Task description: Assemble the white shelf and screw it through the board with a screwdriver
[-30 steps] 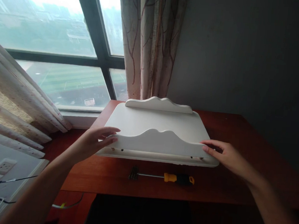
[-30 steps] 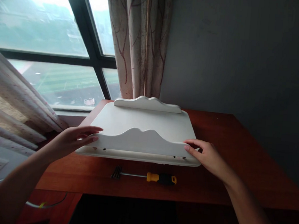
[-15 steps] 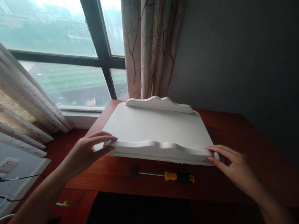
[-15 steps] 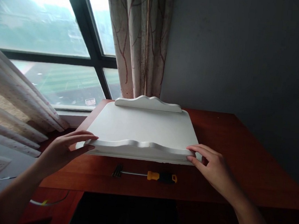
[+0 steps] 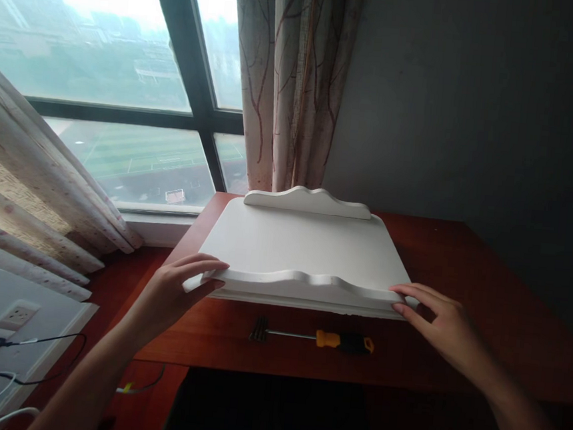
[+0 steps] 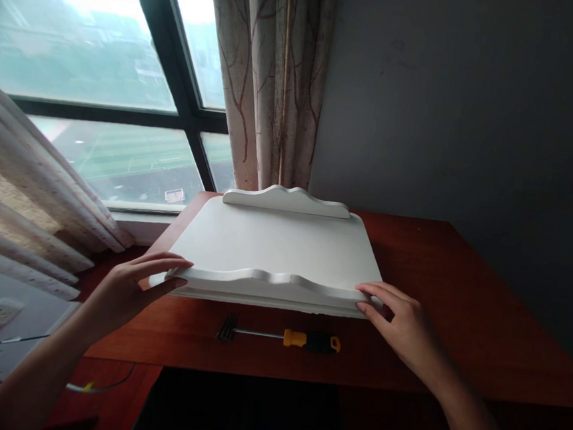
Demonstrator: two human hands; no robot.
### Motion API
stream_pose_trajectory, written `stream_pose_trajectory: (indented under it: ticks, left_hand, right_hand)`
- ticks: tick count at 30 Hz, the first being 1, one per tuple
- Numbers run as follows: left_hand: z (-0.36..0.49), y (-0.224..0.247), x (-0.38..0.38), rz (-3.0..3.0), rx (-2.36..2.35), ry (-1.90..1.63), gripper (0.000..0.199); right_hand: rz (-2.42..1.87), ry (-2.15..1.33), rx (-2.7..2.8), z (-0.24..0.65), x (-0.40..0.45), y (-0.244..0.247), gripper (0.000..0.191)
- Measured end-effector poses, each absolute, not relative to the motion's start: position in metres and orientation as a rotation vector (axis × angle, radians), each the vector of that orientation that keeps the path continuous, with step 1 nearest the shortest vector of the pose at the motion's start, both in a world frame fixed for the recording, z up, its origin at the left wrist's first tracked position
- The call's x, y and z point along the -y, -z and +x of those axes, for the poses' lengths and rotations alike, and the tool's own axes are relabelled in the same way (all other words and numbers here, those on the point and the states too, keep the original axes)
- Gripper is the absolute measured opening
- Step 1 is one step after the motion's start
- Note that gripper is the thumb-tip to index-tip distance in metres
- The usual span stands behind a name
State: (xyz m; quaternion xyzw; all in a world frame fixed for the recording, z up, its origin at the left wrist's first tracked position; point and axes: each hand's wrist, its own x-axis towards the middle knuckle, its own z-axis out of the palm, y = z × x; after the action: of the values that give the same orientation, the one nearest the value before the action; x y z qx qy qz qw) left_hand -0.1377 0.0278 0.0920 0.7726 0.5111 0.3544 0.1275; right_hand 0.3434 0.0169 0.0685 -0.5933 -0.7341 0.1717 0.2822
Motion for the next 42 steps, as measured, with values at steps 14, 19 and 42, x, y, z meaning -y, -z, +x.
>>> stream_pose_trajectory:
  ticks: [14,19,42]
  left_hand:
    - [-0.1373,-0.0927,-0.0288,2.233,-1.502,-1.064,0.029]
    - [-0.1386,-0.0959,-0.0302,2.251,-1.481,-1.025,0.029]
    - [-0.1398,-0.0881,-0.0316,2.223,-1.5,-1.017,0.032]
  right_hand:
    - [-1.501,-0.46,1.903,0.3408,-0.0153,-0.0618,0.03]
    - [-1.463,-0.465,1.887,0.3395,-0.0141,-0.0633,0.029]
    - [-1.459,-0.397,1.904,0.3387,-0.014,-0.0618,0.027]
